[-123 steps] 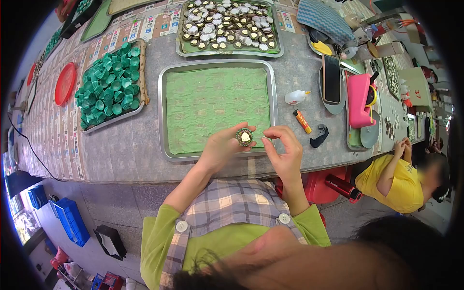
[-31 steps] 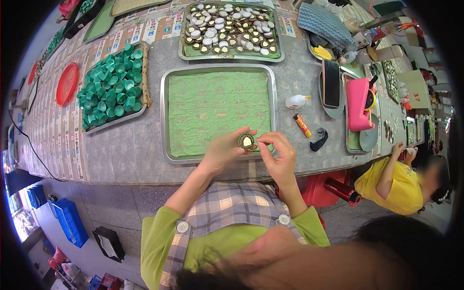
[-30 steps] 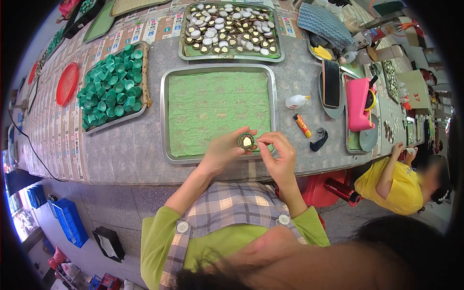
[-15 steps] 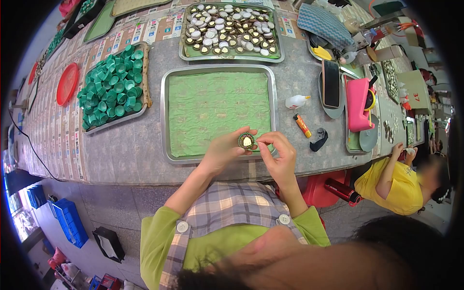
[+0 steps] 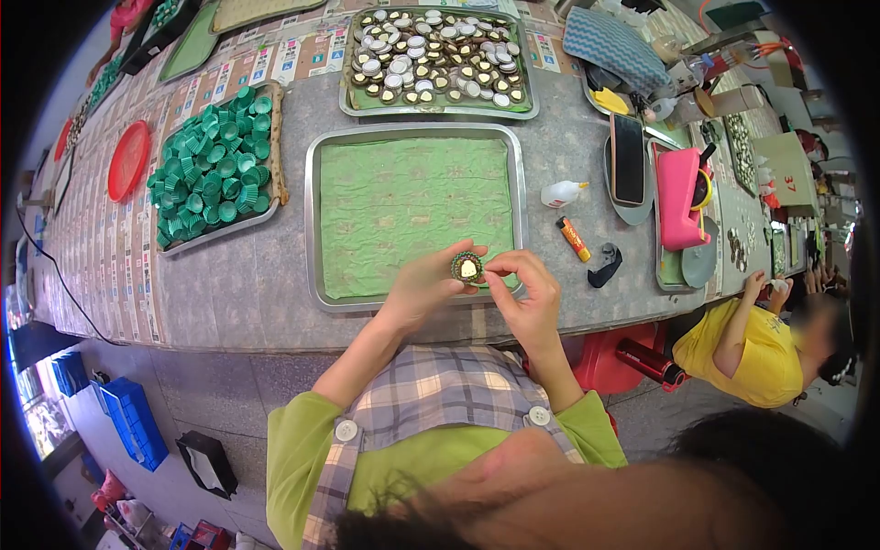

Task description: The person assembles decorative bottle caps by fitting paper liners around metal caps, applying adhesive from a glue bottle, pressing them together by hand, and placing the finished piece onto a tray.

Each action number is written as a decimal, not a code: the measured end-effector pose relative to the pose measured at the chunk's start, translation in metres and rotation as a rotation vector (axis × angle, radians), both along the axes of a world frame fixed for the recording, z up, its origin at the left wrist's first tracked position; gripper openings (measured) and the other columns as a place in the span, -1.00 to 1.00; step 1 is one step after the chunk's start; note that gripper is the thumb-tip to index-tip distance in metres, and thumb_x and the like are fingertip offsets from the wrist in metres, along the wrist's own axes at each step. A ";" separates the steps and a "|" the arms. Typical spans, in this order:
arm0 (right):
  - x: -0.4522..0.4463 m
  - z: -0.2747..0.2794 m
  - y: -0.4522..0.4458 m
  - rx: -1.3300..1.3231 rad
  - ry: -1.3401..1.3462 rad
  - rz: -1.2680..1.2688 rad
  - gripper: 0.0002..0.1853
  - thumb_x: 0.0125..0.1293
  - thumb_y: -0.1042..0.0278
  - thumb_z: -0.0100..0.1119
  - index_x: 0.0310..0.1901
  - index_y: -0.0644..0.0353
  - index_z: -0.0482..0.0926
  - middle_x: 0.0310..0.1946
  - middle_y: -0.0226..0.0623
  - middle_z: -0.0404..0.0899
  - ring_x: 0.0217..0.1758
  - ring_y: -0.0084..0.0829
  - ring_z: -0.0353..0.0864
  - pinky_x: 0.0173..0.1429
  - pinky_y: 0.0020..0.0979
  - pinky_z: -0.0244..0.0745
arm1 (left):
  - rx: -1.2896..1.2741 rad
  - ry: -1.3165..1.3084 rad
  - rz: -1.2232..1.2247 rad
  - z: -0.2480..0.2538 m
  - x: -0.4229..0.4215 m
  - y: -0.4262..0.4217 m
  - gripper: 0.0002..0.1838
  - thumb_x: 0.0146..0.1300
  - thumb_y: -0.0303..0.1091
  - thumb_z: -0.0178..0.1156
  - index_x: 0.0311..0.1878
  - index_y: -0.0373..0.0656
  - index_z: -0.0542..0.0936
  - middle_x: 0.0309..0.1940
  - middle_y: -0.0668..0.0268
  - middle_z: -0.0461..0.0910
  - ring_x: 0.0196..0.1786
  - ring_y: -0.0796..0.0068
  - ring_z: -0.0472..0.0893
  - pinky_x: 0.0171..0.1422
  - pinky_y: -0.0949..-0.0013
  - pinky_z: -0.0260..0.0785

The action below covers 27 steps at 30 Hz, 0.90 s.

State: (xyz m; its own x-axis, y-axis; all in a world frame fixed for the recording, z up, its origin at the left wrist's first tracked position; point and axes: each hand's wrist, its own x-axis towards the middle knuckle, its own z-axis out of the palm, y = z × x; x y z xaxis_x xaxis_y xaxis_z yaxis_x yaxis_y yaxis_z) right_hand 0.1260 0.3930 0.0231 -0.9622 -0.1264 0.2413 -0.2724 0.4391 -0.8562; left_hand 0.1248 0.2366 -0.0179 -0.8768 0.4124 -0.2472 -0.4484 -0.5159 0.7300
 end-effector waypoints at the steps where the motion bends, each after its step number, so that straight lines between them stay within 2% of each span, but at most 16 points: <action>1: 0.000 0.000 0.000 -0.003 0.007 0.002 -0.88 -0.05 0.59 0.16 -0.41 0.27 0.49 -0.45 -0.24 0.50 -0.39 -0.36 0.52 -0.32 -0.47 0.39 | 0.023 0.003 0.007 -0.001 0.000 0.000 -0.42 0.00 -0.67 0.00 0.18 -0.37 0.17 0.05 0.19 0.35 -0.09 0.47 0.50 -0.04 0.48 0.43; 17: 0.002 0.000 -0.003 -0.012 -0.021 -0.025 -0.86 -0.08 0.59 0.19 -0.41 0.26 0.51 -0.46 -0.26 0.50 -0.39 -0.37 0.52 -0.31 -0.46 0.39 | 0.030 -0.002 0.014 -0.002 0.000 0.000 -0.44 -0.01 -0.69 -0.01 0.15 -0.39 0.20 0.07 0.17 0.34 -0.01 0.43 0.44 -0.01 0.45 0.42; 19: 0.001 0.000 -0.004 0.008 0.024 0.002 -0.83 -0.09 0.60 0.22 -0.39 0.28 0.51 -0.43 -0.27 0.50 -0.40 -0.45 0.49 -0.29 -0.52 0.38 | -0.019 0.062 0.019 -0.003 0.000 0.001 -0.46 -0.01 -0.67 0.01 0.13 -0.37 0.24 0.06 0.19 0.35 0.01 0.43 0.43 0.02 0.42 0.41; 23: 0.001 0.001 -0.006 0.031 0.039 0.000 -0.80 -0.11 0.59 0.24 -0.37 0.28 0.51 -0.42 -0.26 0.50 -0.39 -0.44 0.50 -0.28 -0.51 0.39 | -0.028 0.092 0.031 -0.005 0.001 0.002 -0.49 -0.01 -0.63 0.05 0.10 -0.34 0.28 0.04 0.24 0.38 0.00 0.47 0.43 0.03 0.43 0.36; 25: 0.001 -0.001 -0.007 0.023 0.032 -0.005 -0.78 -0.12 0.59 0.25 -0.36 0.27 0.50 -0.42 -0.26 0.50 -0.39 -0.42 0.51 -0.28 -0.51 0.41 | -0.142 0.193 0.019 -0.008 0.000 0.001 -0.50 -0.02 -0.58 0.08 0.09 -0.30 0.32 0.00 0.28 0.42 -0.02 0.52 0.43 0.03 0.47 0.31; 27: 0.001 -0.001 -0.008 0.042 0.034 -0.009 -0.78 -0.13 0.58 0.25 -0.36 0.27 0.50 -0.41 -0.25 0.50 -0.39 -0.42 0.51 -0.28 -0.51 0.41 | -0.166 0.189 0.010 -0.007 0.001 0.001 -0.50 -0.02 -0.57 0.09 0.08 -0.28 0.33 -0.01 0.29 0.43 -0.03 0.54 0.44 0.04 0.49 0.28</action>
State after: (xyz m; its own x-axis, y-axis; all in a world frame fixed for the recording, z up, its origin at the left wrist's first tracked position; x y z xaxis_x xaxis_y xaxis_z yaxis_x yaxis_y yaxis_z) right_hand 0.1267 0.3851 0.0224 -0.9548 -0.1282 0.2683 -0.2966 0.4767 -0.8275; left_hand 0.1254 0.2376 -0.0248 -0.9177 0.3713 -0.1415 -0.2912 -0.3859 0.8754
